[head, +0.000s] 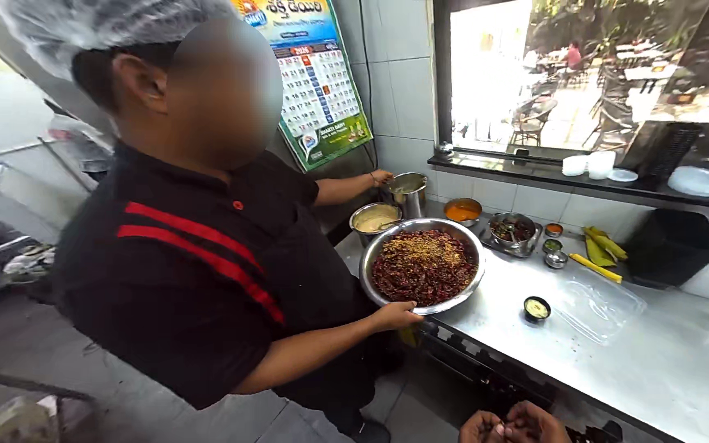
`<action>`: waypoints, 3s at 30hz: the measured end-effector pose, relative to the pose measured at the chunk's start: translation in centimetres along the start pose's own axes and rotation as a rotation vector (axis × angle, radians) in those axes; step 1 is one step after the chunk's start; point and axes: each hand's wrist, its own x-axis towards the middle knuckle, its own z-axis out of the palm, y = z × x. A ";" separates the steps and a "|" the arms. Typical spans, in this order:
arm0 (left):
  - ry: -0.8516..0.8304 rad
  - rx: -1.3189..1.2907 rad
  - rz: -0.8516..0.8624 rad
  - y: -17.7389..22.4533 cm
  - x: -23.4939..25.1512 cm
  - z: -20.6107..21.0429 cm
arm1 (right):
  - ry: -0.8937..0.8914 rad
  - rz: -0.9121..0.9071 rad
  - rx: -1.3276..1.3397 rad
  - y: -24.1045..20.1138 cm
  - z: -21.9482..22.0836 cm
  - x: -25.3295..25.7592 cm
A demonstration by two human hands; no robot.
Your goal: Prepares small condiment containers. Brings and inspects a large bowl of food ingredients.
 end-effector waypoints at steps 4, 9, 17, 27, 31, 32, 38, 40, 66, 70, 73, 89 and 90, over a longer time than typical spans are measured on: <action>0.004 -0.099 -0.045 -0.7 0.3 -1.1 | 0.074 -0.055 0.001 0.5 1.5 0.4; 0.016 -0.166 -0.075 -0.7 1.9 -0.8 | 0.112 -0.113 0.011 1.3 1.3 2.0; -0.077 -0.242 -0.195 -0.4 5.1 -0.2 | 0.127 -0.050 0.204 2.3 -0.7 4.0; -0.159 -0.010 -0.141 -0.5 12.7 1.1 | 0.364 0.110 0.478 3.1 -5.1 5.1; -0.187 0.242 -0.122 1.6 17.9 3.3 | 0.485 0.157 0.479 3.2 -7.8 4.6; -0.214 0.319 -0.081 2.1 19.2 4.1 | 0.516 0.152 0.486 3.5 -8.5 4.5; -0.330 0.736 0.169 5.1 29.0 9.6 | 0.666 0.115 0.508 5.2 -11.2 3.9; -0.387 0.873 0.194 5.0 31.9 11.3 | 0.712 0.111 0.514 5.7 -11.8 3.8; -0.589 1.366 0.176 4.3 37.2 14.5 | 0.797 0.138 0.501 6.4 -14.1 8.0; -0.642 1.355 0.242 4.6 36.8 14.0 | 0.806 0.130 0.459 6.2 -12.8 8.4; -0.571 1.355 0.261 5.3 35.9 14.0 | 0.836 0.130 0.457 6.0 -12.3 8.6; -0.397 0.813 0.624 0.4 33.6 10.7 | 0.776 0.074 0.446 4.1 -12.6 12.2; -0.382 0.812 0.633 0.0 33.9 10.7 | 0.770 0.075 0.442 4.1 -12.5 12.4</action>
